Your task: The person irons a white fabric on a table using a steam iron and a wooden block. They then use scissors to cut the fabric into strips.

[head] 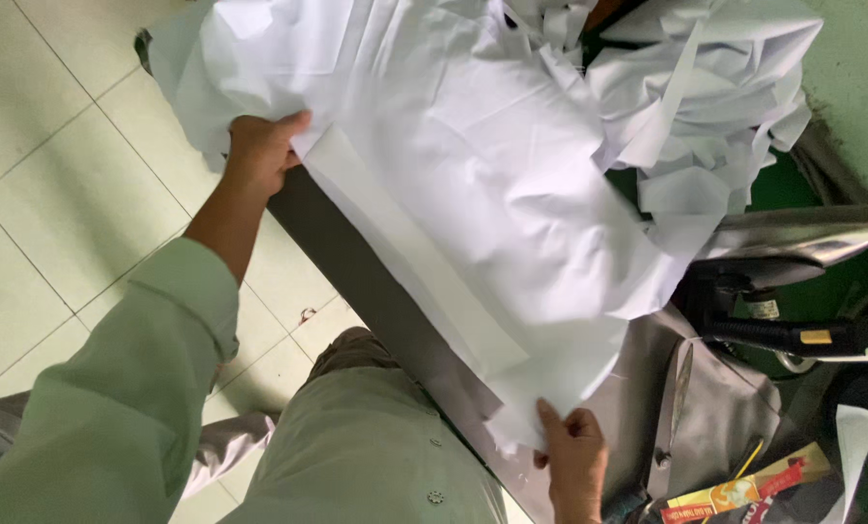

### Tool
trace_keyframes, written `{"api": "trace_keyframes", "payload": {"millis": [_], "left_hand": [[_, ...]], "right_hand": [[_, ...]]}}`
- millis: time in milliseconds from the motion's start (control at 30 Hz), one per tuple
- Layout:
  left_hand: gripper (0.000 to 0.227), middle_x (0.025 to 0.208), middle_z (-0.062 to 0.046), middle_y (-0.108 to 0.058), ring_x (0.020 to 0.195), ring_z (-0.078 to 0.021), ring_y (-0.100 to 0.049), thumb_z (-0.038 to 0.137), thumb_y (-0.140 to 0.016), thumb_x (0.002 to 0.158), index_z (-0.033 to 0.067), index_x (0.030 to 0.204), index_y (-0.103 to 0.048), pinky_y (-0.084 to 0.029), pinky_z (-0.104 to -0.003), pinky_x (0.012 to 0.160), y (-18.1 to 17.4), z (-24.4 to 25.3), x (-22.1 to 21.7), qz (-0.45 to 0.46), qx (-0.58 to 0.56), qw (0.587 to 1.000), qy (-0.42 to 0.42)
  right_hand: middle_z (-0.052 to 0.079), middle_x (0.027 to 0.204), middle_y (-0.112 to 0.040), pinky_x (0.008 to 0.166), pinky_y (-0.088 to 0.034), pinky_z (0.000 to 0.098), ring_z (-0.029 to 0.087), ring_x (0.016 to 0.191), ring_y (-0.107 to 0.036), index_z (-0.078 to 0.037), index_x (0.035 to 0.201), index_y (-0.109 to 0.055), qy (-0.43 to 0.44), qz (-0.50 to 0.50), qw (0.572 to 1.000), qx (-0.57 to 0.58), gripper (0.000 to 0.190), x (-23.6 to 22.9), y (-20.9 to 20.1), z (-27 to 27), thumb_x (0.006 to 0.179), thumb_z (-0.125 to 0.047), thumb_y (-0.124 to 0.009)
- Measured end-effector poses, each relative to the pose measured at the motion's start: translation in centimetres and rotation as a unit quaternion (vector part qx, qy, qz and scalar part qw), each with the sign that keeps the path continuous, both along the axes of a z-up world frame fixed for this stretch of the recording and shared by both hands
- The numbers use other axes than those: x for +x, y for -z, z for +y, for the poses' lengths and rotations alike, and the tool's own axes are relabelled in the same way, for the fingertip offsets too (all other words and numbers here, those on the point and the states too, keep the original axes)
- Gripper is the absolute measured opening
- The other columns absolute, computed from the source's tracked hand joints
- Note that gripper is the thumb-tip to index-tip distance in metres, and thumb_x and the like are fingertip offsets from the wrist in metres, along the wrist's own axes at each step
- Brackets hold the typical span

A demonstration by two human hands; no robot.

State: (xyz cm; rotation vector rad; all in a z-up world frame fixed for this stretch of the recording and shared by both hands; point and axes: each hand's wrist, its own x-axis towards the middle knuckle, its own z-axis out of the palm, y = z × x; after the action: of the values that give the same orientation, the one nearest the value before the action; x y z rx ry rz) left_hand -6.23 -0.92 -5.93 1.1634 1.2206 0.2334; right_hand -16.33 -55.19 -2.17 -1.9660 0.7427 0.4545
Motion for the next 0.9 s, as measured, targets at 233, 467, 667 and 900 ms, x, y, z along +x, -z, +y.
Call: {"api": "trace_keyframes", "payload": {"millis": [233, 467, 667, 900], "left_hand": [[0.043, 0.110, -0.001, -0.067, 0.096, -0.0153, -0.068, 0.017, -0.078, 0.081, 0.0190, 0.119, -0.059, -0.063, -0.034, 0.080, -1.4, -5.3, -5.7, -0.039, 0.196, 0.974, -0.107], [0.072, 0.152, -0.020, -0.046, 0.143, -0.0450, -0.039, 0.042, -0.075, 0.089, 0.0164, 0.151, -0.049, -0.037, -0.057, 0.104, 0.2, -24.3, -10.2, -0.089, 0.627, 0.587, 0.505], [0.074, 0.170, -0.014, -0.025, 0.156, -0.0404, -0.024, 0.062, -0.049, 0.100, 0.0185, 0.159, -0.039, -0.030, -0.071, 0.111, 1.3, -29.2, -11.2, -0.046, 0.601, 0.574, 0.555], [0.086, 0.168, -0.019, -0.024, 0.155, -0.0455, -0.021, 0.067, -0.059, 0.093, 0.0109, 0.155, -0.039, -0.026, -0.074, 0.110, 2.4, -36.0, -14.8, -0.135, 0.588, 0.520, 0.605]], "right_hand": [[0.019, 0.100, -0.080, 0.092, -0.053, 0.0462, 0.040, 0.106, -0.074, -0.026, 0.114, -0.057, -0.362, 0.269, 0.838, -0.308, 0.059, 0.1, -3.7, -1.5, 0.082, -0.075, -0.057], [0.014, 0.145, -0.057, 0.112, -0.044, 0.0489, 0.034, 0.140, -0.050, -0.017, 0.141, -0.060, -0.365, -0.298, 0.849, -0.237, 0.059, 3.5, 0.0, 5.9, 0.087, -0.035, -0.078], [0.020, 0.169, -0.017, 0.122, -0.010, 0.0536, 0.038, 0.157, -0.008, -0.017, 0.160, -0.031, -0.412, -0.116, 0.857, -0.286, 0.078, 0.3, -0.1, 1.6, 0.097, -0.060, -0.046], [0.021, 0.116, -0.061, 0.098, -0.051, 0.0518, 0.040, 0.114, -0.063, -0.020, 0.166, -0.028, -0.248, 0.024, 0.863, -0.438, 0.101, -9.6, 2.5, -17.5, 0.075, -0.035, -0.068]]}}
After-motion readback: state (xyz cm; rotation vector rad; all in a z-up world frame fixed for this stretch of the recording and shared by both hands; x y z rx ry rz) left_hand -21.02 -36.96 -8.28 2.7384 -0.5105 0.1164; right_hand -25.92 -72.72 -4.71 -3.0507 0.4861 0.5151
